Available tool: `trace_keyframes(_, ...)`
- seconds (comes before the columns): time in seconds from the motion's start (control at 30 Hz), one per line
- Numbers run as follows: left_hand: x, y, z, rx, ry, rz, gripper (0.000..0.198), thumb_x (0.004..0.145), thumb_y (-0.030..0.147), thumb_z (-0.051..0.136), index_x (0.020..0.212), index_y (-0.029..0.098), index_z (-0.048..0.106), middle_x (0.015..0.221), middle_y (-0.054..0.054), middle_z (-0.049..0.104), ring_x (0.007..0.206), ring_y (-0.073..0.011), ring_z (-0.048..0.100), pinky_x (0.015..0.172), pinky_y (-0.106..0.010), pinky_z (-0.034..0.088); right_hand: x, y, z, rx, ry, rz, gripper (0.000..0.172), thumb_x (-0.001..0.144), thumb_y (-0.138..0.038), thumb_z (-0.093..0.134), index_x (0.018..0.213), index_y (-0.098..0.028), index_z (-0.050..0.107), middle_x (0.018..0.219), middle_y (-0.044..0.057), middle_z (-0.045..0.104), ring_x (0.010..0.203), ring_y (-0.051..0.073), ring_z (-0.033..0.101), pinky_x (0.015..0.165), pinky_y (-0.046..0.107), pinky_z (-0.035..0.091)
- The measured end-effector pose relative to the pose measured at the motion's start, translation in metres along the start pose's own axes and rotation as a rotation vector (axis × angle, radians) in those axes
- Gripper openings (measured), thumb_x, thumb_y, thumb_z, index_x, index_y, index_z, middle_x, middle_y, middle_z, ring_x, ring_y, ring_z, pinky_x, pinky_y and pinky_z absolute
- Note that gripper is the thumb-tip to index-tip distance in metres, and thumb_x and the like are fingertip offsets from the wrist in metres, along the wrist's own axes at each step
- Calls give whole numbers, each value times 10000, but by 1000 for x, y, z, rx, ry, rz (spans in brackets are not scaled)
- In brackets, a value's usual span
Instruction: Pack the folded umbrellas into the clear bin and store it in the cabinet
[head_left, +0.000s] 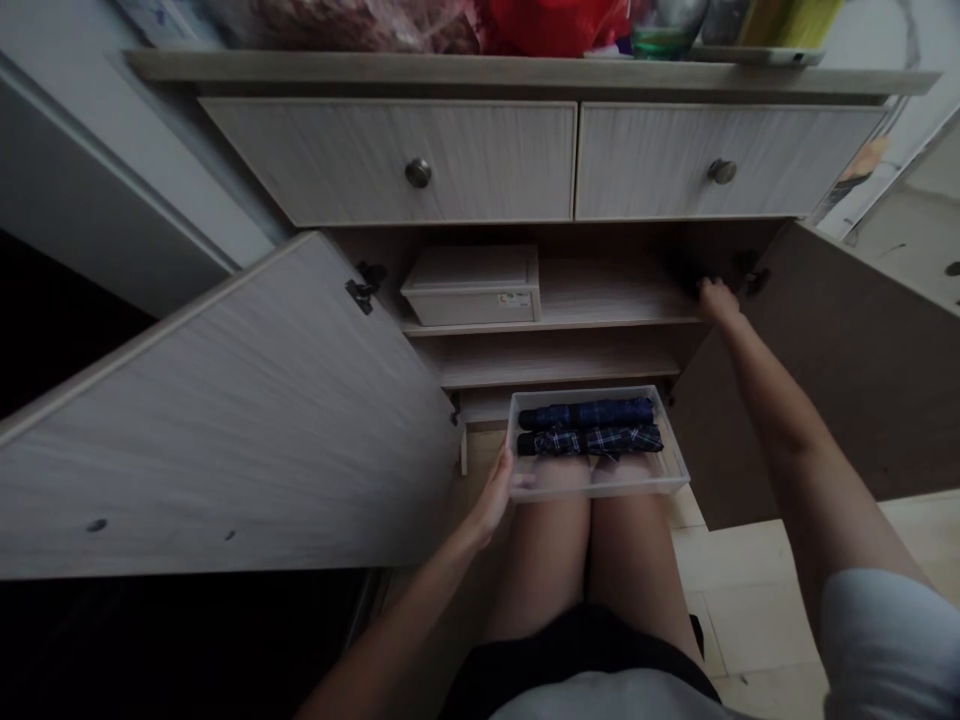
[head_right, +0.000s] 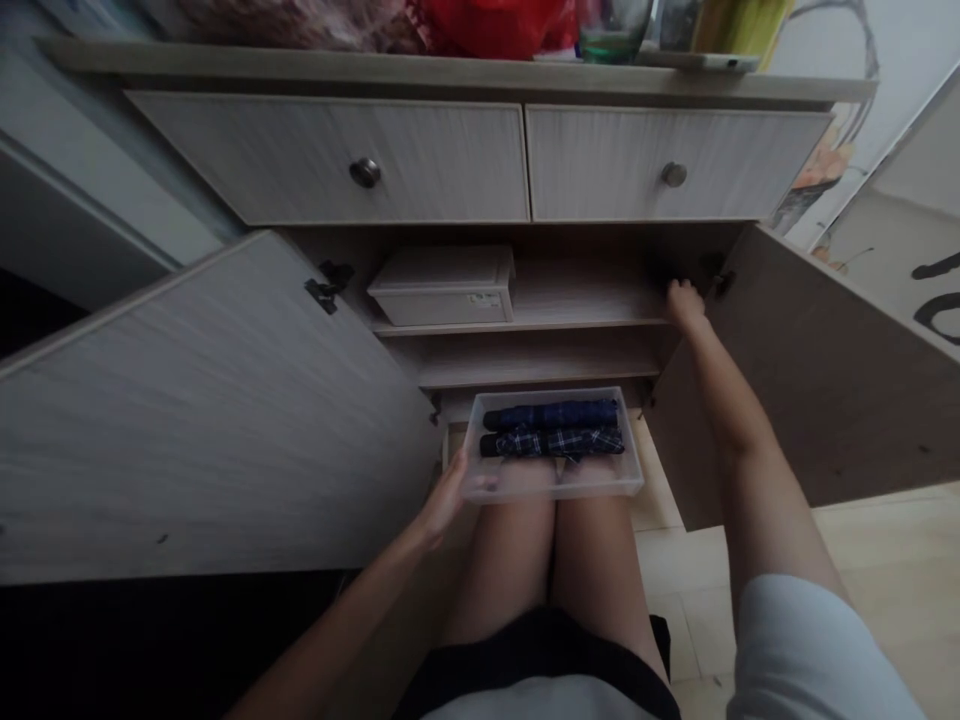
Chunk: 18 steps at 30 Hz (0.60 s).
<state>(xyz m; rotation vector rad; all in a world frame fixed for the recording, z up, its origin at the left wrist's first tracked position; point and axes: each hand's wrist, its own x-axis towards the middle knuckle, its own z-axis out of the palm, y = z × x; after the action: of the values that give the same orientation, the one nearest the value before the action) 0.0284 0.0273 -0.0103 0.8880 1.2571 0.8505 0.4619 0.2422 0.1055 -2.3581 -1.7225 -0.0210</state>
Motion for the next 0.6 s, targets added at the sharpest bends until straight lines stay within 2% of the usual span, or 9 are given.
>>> trace_keyframes(0.1,1,-1,-1,4,5,1,749,947,669,452,1602,383,229,1608,-95,402,1089,-274,691,1003,-446,508,25,7,9,35,9,67,467,927,-104,550,1371,37,516,1324,368,507,1138,249,551,827,355,351)
trace_keyframes(0.23,2,-2,-5,24,6,-35,792,928,702,454,1607,362,227,1580,-124,439,1097,-272,681,972,-418,526,49,7,24,62,-26,151,544,916,-93,568,1419,84,456,1320,409,496,1209,289,524,872,380,359)
trace_keyframes(0.33,2,-3,-5,15,17,-24,831,912,722,464,1612,354,208,1625,-124,363,1096,-274,682,939,-403,542,62,5,35,59,-55,204,615,906,-78,581,1471,76,395,1351,416,470,1273,333,489,917,414,374)
trace_keyframes(0.47,3,-4,-6,-13,22,-1,833,895,717,511,1601,364,247,1674,-113,248,1097,-279,682,898,-391,562,68,-1,44,49,-25,267,540,948,-67,458,1480,15,417,1393,383,449,1286,364,488,939,458,396)
trace_keyframes(0.6,5,-6,-6,-57,23,4,800,909,673,537,1594,348,280,1621,-138,365,1057,-266,698,900,-397,565,62,-9,51,53,35,289,557,960,-130,496,1499,-21,404,1408,365,428,1252,369,521,939,461,404)
